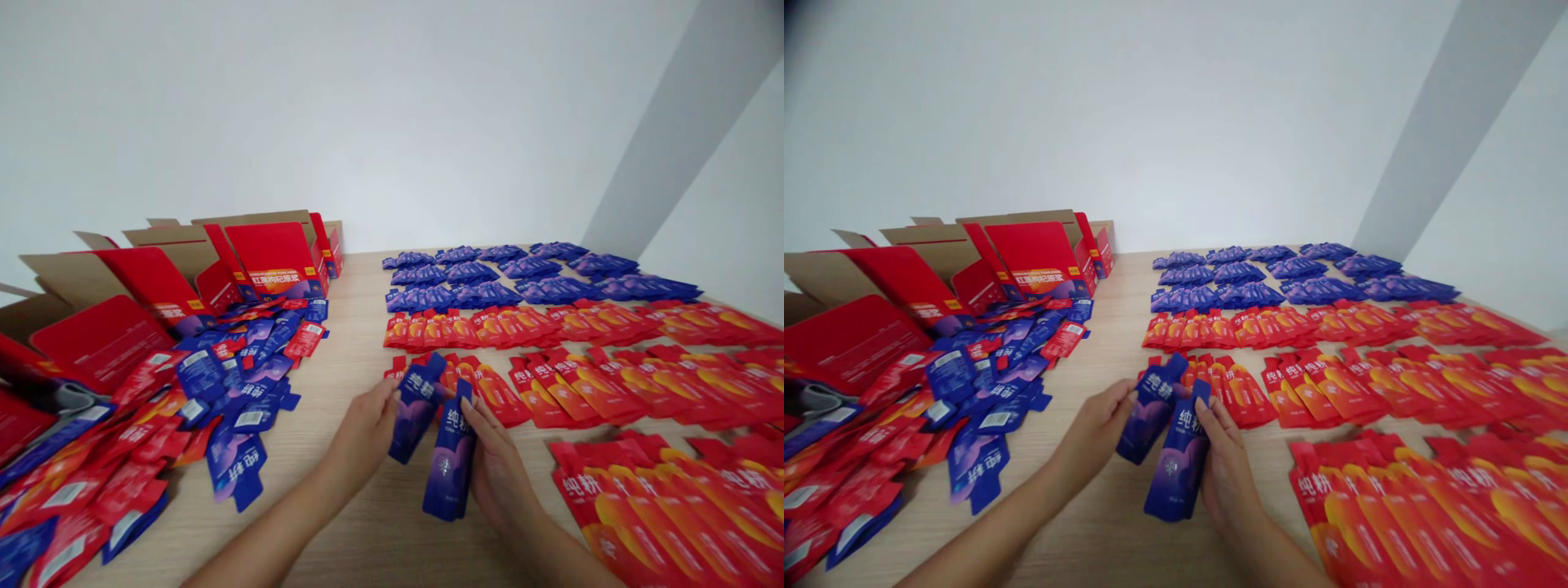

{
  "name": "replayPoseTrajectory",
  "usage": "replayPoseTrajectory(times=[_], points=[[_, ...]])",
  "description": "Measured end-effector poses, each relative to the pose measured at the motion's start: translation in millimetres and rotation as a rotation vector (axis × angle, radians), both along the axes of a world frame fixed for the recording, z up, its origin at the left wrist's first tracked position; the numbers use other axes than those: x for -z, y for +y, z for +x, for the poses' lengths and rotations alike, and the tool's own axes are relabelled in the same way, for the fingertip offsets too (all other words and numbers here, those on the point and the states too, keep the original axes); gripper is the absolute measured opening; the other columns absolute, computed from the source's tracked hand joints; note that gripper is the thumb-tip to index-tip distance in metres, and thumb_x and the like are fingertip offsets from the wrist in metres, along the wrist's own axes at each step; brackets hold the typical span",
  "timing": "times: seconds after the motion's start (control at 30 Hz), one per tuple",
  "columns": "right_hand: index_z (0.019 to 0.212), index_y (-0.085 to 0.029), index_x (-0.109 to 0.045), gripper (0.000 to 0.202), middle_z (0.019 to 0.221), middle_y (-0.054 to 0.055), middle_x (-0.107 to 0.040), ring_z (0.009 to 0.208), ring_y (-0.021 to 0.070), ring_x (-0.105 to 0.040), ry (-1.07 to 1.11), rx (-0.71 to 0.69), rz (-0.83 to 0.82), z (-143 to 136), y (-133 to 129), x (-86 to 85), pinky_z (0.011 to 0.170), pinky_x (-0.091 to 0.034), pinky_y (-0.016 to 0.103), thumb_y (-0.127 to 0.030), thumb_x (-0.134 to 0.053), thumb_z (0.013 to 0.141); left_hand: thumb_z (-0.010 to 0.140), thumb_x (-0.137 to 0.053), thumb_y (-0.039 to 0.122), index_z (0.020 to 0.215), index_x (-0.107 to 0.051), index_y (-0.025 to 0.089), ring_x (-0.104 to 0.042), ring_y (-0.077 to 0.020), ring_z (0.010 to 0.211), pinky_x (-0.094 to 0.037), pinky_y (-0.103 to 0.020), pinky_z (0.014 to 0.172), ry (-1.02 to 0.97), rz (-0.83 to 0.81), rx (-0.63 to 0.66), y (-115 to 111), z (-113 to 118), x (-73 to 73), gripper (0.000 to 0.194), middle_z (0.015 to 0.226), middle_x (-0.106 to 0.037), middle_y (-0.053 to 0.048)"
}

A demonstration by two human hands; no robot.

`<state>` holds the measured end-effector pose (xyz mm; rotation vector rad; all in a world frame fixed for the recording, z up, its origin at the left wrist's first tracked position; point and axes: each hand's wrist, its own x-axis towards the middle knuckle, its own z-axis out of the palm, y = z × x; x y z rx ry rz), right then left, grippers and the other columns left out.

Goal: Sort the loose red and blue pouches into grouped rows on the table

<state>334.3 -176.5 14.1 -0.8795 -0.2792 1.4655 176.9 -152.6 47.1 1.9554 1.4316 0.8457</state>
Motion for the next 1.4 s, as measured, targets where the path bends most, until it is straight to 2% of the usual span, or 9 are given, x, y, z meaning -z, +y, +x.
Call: replayPoseTrajectory(times=[0.13,0.23,0.47,0.63,0.7,0.83,0.97,1.2,1.4], points=[[0.076,-0.02,-0.065,0.034,0.067,-0.004,-0.068,0.061,0.012,-0.059,-0.016,0.0,0.022,1.1,1.1,2.5,0.059,-0.05,0.023,-0.032,-0.086,0.052,0.091,-0.034,0.033,0.093,-0.061,0.018,-0.062,-0.0195,0.083,-0.048,-0.032,0.077,-0.159,-0.197,0.125,-30.0,27.1,15.8,0.032,0.089,-0.068,-0.007],[0.076,-0.021,-0.063,0.033,0.064,-0.006,-0.066,0.057,0.0103,-0.058,-0.062,0.009,0.065,1.1,1.1,5.1,0.057,-0.049,0.021,-0.032,-0.085,0.055,0.091,-0.036,0.041,0.114,-0.056,0.019,-0.058,-0.0216,0.104,-0.043,-0.036,0.094,-0.245,-0.319,0.152,-35.8,29.7,22.7,0.038,0.112,-0.064,-0.009],[0.083,-0.017,-0.067,0.039,0.073,0.0,-0.071,0.062,0.0131,-0.063,-0.069,-0.088,0.025,1.9,1.6,4.0,0.06,-0.051,0.023,-0.031,-0.086,0.053,0.081,-0.052,0.027,0.137,-0.033,0.022,-0.048,-0.0223,0.121,-0.035,-0.039,0.105,-0.273,-0.459,0.3,-35.5,30.5,27.7,0.059,0.134,-0.051,-0.009],[0.077,-0.015,-0.069,0.039,0.069,0.003,-0.072,0.061,0.0149,-0.065,-0.029,-0.128,-0.069,1.1,-1.1,2.7,0.061,-0.052,0.025,-0.037,-0.087,0.05,0.088,-0.04,0.04,0.107,-0.059,0.014,-0.061,-0.0193,0.09,-0.048,-0.032,0.082,-0.003,-0.477,0.451,-11.0,7.1,8.7,0.037,0.101,-0.067,-0.008],[0.078,-0.016,-0.069,0.04,0.068,0.003,-0.072,0.061,0.0158,-0.065,-0.034,-0.157,-0.067,0.6,-3.7,2.2,0.06,-0.053,0.025,-0.039,-0.087,0.051,0.093,-0.023,0.044,0.092,-0.063,0.014,-0.063,-0.0182,0.082,-0.048,-0.029,0.077,0.152,-0.41,0.353,10.2,-14.6,1.9,0.049,0.089,-0.069,-0.008],[0.077,-0.016,-0.068,0.036,0.066,0.003,-0.072,0.057,0.015,-0.064,-0.087,-0.216,-0.052,0.9,-7.3,1.4,0.052,-0.05,0.022,-0.041,-0.085,0.056,0.088,-0.039,0.037,0.11,-0.059,0.012,-0.057,-0.0259,0.109,-0.042,-0.035,0.092,0.711,-0.048,-0.217,50.6,-74.8,2.6,0.039,0.113,-0.064,-0.016],[0.074,-0.016,-0.067,0.034,0.065,0.004,-0.071,0.055,0.0146,-0.064,-0.096,-0.227,-0.06,1.4,-7.3,1.8,0.05,-0.049,0.021,-0.041,-0.083,0.059,0.082,-0.044,0.026,0.116,-0.054,0.002,-0.051,-0.0359,0.113,-0.042,-0.044,0.087,1.059,-0.086,-0.588,66.5,-128.1,19.7,0.043,0.12,-0.056,-0.026],[0.075,-0.016,-0.066,0.035,0.063,0.004,-0.072,0.055,0.017,-0.065,-0.088,-0.181,-0.114,1.4,-2.5,4.6,0.052,-0.05,0.024,-0.039,-0.084,0.056,0.081,-0.042,0.026,0.114,-0.053,-0.001,-0.05,-0.0386,0.113,-0.043,-0.045,0.083,1.132,-0.072,-0.651,68.7,-143.9,37.8,0.044,0.117,-0.055,-0.029],[0.075,-0.016,-0.065,0.034,0.066,0.005,-0.073,0.056,0.0177,-0.066,-0.055,-0.228,-0.095,1.5,-5.8,4.3,0.054,-0.051,0.026,-0.037,-0.084,0.056,0.078,-0.034,0.009,0.105,-0.062,0.006,-0.062,-0.0309,0.1,-0.047,-0.036,0.079,1.043,-0.152,-0.522,68.5,-137.7,12.1,0.039,0.108,-0.064,-0.022]])
